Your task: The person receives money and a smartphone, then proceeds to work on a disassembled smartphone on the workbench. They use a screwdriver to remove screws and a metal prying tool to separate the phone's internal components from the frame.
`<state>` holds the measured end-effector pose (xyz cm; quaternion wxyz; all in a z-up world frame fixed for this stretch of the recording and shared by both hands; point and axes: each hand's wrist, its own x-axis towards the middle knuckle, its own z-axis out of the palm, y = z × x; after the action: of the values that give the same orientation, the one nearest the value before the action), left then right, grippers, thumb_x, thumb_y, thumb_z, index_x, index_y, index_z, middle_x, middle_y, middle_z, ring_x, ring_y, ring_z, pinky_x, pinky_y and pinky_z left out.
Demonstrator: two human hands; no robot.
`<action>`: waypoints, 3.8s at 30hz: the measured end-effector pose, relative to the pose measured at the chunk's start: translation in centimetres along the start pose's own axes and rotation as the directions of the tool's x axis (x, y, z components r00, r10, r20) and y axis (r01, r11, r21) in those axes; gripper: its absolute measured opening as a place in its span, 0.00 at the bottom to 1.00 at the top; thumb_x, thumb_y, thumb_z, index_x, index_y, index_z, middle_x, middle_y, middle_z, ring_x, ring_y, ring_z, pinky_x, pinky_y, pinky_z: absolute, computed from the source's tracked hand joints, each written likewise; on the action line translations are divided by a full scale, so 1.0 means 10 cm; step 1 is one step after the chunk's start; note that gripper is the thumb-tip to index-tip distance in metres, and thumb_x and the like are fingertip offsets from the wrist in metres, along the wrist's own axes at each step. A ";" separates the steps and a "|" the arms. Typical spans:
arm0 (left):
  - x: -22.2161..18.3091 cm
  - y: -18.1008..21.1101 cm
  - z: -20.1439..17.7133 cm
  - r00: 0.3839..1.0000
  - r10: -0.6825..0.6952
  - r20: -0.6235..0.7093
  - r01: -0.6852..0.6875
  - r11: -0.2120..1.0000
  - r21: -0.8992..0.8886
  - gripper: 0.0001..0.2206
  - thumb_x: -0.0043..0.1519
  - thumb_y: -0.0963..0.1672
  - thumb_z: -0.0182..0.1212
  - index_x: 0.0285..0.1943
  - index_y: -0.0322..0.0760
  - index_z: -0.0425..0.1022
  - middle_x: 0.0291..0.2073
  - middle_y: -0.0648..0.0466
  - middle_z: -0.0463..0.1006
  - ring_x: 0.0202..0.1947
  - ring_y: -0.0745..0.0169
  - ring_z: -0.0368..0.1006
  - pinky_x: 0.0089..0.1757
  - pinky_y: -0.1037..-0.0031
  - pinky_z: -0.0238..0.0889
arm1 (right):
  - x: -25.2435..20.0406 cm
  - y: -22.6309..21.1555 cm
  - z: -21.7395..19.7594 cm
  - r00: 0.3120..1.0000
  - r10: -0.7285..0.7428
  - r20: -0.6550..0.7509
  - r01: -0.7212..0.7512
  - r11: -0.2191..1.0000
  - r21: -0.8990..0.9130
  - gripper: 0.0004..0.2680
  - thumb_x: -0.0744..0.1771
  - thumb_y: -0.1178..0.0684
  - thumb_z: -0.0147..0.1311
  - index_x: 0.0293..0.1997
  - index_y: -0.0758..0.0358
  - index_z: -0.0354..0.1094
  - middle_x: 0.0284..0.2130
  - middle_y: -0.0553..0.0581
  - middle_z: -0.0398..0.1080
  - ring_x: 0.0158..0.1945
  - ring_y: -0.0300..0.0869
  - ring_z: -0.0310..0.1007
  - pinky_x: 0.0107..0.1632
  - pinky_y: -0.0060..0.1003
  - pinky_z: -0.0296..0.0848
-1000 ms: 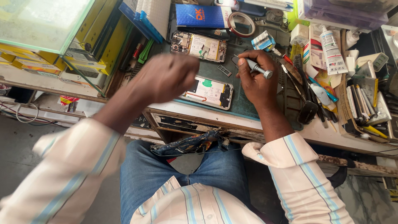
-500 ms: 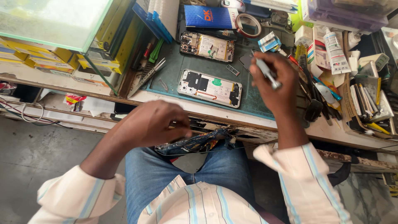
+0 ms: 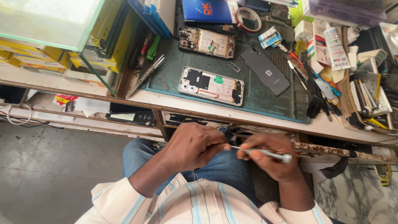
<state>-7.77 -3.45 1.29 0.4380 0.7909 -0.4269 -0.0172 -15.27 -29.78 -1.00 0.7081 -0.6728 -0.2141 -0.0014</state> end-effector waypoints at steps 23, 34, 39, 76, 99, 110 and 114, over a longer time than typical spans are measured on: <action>0.52 -0.68 -0.52 0.989 -0.125 -0.073 0.145 0.833 0.535 0.47 0.49 0.60 0.72 0.76 0.44 0.58 0.66 0.48 0.69 0.70 0.49 0.57 0.66 0.55 0.45 | 0.51 -0.24 -0.99 0.928 -0.252 -0.276 -0.242 0.158 -0.957 0.11 0.68 0.55 0.64 0.57 0.54 0.75 0.40 0.58 0.77 0.41 0.49 0.77 0.44 0.46 0.75; 0.53 -0.66 -0.53 0.983 -0.148 -0.108 0.183 0.835 0.519 0.45 0.49 0.62 0.70 0.73 0.44 0.62 0.59 0.49 0.73 0.65 0.49 0.62 0.62 0.56 0.50 | 0.64 -0.01 -1.34 0.966 -0.219 -0.135 -0.111 0.119 -0.987 0.15 0.67 0.48 0.65 0.60 0.56 0.73 0.46 0.61 0.76 0.54 0.54 0.71 0.54 0.53 0.71; 0.52 -0.67 -0.54 0.982 -0.154 -0.106 0.187 0.839 0.511 0.43 0.50 0.61 0.70 0.73 0.44 0.62 0.59 0.50 0.74 0.64 0.50 0.63 0.61 0.57 0.51 | 0.42 -0.10 -1.51 0.909 -0.183 -0.375 -0.381 0.003 -0.925 0.04 0.70 0.50 0.62 0.44 0.55 0.79 0.34 0.55 0.73 0.44 0.49 0.74 0.53 0.48 0.72; 0.51 -0.68 -0.54 0.985 -0.102 -0.136 0.155 0.864 0.478 0.41 0.50 0.60 0.71 0.70 0.40 0.67 0.58 0.49 0.75 0.61 0.49 0.65 0.58 0.57 0.53 | 0.37 0.19 -0.57 0.749 -0.336 -0.572 0.165 0.929 -0.330 0.09 0.74 0.56 0.56 0.51 0.60 0.54 0.40 0.63 0.75 0.38 0.43 0.80 0.42 0.38 0.84; 0.51 -0.68 -0.53 0.980 -0.147 -0.130 0.193 0.853 0.485 0.42 0.51 0.63 0.69 0.70 0.43 0.67 0.59 0.50 0.74 0.62 0.52 0.65 0.59 0.58 0.53 | 0.46 -0.14 0.17 0.922 -0.370 -0.114 -0.016 0.258 -0.966 0.07 0.65 0.63 0.62 0.46 0.65 0.75 0.37 0.61 0.79 0.40 0.48 0.83 0.42 0.38 0.81; 0.52 -0.72 -0.53 0.981 -0.150 -0.127 0.193 0.853 0.485 0.41 0.47 0.63 0.70 0.67 0.45 0.70 0.59 0.52 0.75 0.63 0.52 0.65 0.60 0.58 0.53 | 0.50 -0.12 0.27 0.926 -0.353 -0.136 -0.054 0.232 -0.971 0.08 0.66 0.63 0.61 0.48 0.66 0.73 0.36 0.62 0.79 0.38 0.49 0.83 0.40 0.38 0.80; 0.52 -0.73 -0.52 0.981 -0.149 -0.125 0.192 0.850 0.491 0.41 0.47 0.64 0.69 0.66 0.45 0.71 0.60 0.53 0.75 0.63 0.53 0.65 0.60 0.58 0.53 | 0.51 -0.10 0.27 0.928 -0.333 -0.168 -0.085 0.251 -0.964 0.07 0.66 0.63 0.60 0.48 0.66 0.74 0.36 0.61 0.80 0.37 0.47 0.83 0.37 0.36 0.79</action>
<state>2.45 -1.64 1.09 0.2319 0.9121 -0.3266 0.0876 -11.73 -25.85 1.49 0.1754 -0.9315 -0.0967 -0.3035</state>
